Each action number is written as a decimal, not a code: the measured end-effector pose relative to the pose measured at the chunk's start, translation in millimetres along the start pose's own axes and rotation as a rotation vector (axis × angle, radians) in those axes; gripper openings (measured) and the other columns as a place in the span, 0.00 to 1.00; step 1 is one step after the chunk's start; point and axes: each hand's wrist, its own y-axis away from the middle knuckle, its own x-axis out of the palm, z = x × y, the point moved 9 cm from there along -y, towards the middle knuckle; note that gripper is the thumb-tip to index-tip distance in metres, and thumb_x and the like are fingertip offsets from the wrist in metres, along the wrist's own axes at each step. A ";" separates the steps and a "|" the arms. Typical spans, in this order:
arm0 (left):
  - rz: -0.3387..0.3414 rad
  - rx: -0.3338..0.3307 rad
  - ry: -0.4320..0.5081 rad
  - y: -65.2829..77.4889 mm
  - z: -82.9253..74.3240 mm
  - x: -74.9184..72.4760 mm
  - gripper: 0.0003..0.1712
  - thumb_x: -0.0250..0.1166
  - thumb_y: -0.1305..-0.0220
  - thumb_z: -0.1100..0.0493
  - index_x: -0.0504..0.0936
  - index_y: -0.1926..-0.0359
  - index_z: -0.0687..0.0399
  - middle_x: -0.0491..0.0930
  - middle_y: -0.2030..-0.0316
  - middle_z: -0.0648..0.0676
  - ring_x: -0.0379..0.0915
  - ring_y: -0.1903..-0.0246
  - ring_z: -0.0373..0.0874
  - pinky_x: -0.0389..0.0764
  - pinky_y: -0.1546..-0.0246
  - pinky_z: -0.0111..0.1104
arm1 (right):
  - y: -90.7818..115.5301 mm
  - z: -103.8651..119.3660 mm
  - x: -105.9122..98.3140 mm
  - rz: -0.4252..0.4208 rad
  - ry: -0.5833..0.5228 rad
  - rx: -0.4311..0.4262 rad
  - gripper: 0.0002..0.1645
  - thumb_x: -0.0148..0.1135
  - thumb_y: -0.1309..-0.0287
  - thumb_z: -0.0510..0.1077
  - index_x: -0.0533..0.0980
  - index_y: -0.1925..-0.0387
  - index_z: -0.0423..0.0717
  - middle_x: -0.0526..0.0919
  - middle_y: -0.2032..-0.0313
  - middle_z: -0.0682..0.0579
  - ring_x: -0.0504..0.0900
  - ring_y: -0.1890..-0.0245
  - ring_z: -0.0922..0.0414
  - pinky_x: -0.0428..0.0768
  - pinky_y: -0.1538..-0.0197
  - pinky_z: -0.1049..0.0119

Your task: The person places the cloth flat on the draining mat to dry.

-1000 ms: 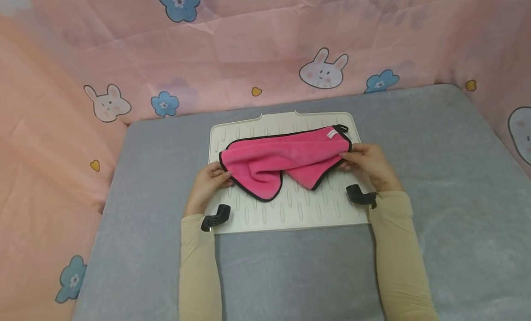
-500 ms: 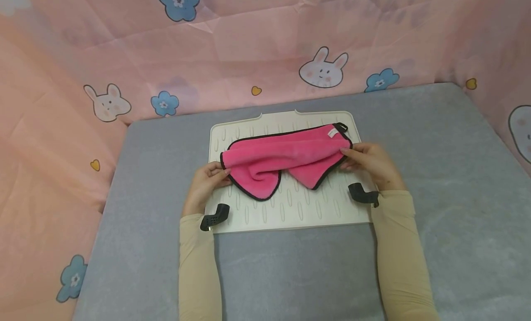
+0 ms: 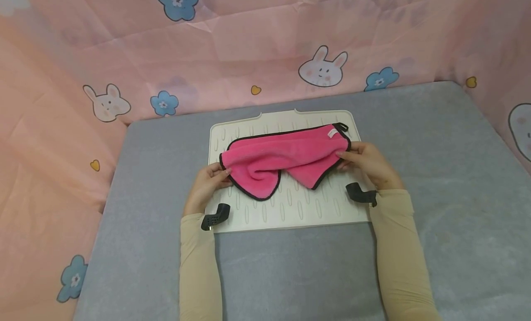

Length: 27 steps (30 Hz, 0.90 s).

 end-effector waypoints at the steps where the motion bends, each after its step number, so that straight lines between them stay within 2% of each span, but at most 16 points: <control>1: -0.010 0.002 0.001 0.2 -0.6 -0.6 0.12 0.54 0.33 0.68 0.72 0.55 0.77 0.80 0.71 0.53 0.78 0.73 0.37 0.81 0.64 0.31 | -0.3 0.0 -2.4 -0.030 -0.028 -0.006 0.19 0.54 0.34 0.40 0.70 0.52 0.25 0.81 0.76 0.57 0.81 0.74 0.62 0.80 0.65 0.70; 6: -0.051 -0.003 0.022 0.8 -2.2 -3.5 0.13 0.53 0.32 0.68 0.72 0.53 0.78 0.81 0.73 0.51 0.78 0.74 0.36 0.81 0.65 0.30 | -0.7 0.0 -12.7 -0.150 -0.182 -0.046 0.06 0.57 0.36 0.38 0.77 0.66 0.40 0.81 0.80 0.56 0.80 0.78 0.62 0.79 0.70 0.72; 11: -0.046 -0.010 0.057 1.5 -1.9 -4.3 0.13 0.51 0.31 0.68 0.71 0.53 0.79 0.80 0.74 0.49 0.77 0.74 0.36 0.81 0.65 0.29 | -0.3 0.7 -14.8 -0.182 -0.245 -0.052 0.08 0.61 0.39 0.39 0.79 0.75 0.47 0.80 0.81 0.54 0.80 0.79 0.61 0.78 0.72 0.72; 14: -0.034 -0.008 0.068 2.3 -2.5 -3.9 0.14 0.51 0.31 0.68 0.71 0.53 0.79 0.79 0.75 0.47 0.76 0.74 0.36 0.81 0.66 0.29 | -0.5 0.3 -14.3 -0.178 -0.224 -0.039 0.08 0.61 0.39 0.40 0.79 0.75 0.48 0.80 0.81 0.54 0.80 0.79 0.62 0.78 0.72 0.72; 17: -0.012 -0.005 0.086 2.9 -2.4 -3.3 0.12 0.51 0.31 0.67 0.72 0.54 0.78 0.79 0.75 0.47 0.76 0.74 0.37 0.81 0.66 0.29 | 0.1 0.5 -12.9 -0.152 -0.261 -0.036 0.09 0.60 0.38 0.41 0.80 0.74 0.49 0.80 0.81 0.54 0.79 0.79 0.61 0.78 0.72 0.72; 24: 0.040 0.002 0.142 4.4 -2.0 -4.3 0.08 0.51 0.30 0.66 0.74 0.61 0.68 0.78 0.74 0.48 0.75 0.73 0.37 0.79 0.68 0.28 | 2.9 5.3 -10.6 -0.075 -0.557 -0.069 0.14 0.55 0.35 0.40 0.83 0.75 0.45 0.81 0.80 0.53 0.78 0.81 0.61 0.77 0.73 0.70; 27: 0.051 0.002 0.145 4.5 -1.4 -4.7 0.08 0.51 0.30 0.66 0.74 0.60 0.69 0.78 0.74 0.48 0.75 0.73 0.37 0.79 0.68 0.28 | 3.6 5.8 -10.3 -0.064 -0.581 -0.070 0.16 0.54 0.34 0.39 0.82 0.76 0.45 0.81 0.80 0.52 0.79 0.81 0.61 0.77 0.74 0.69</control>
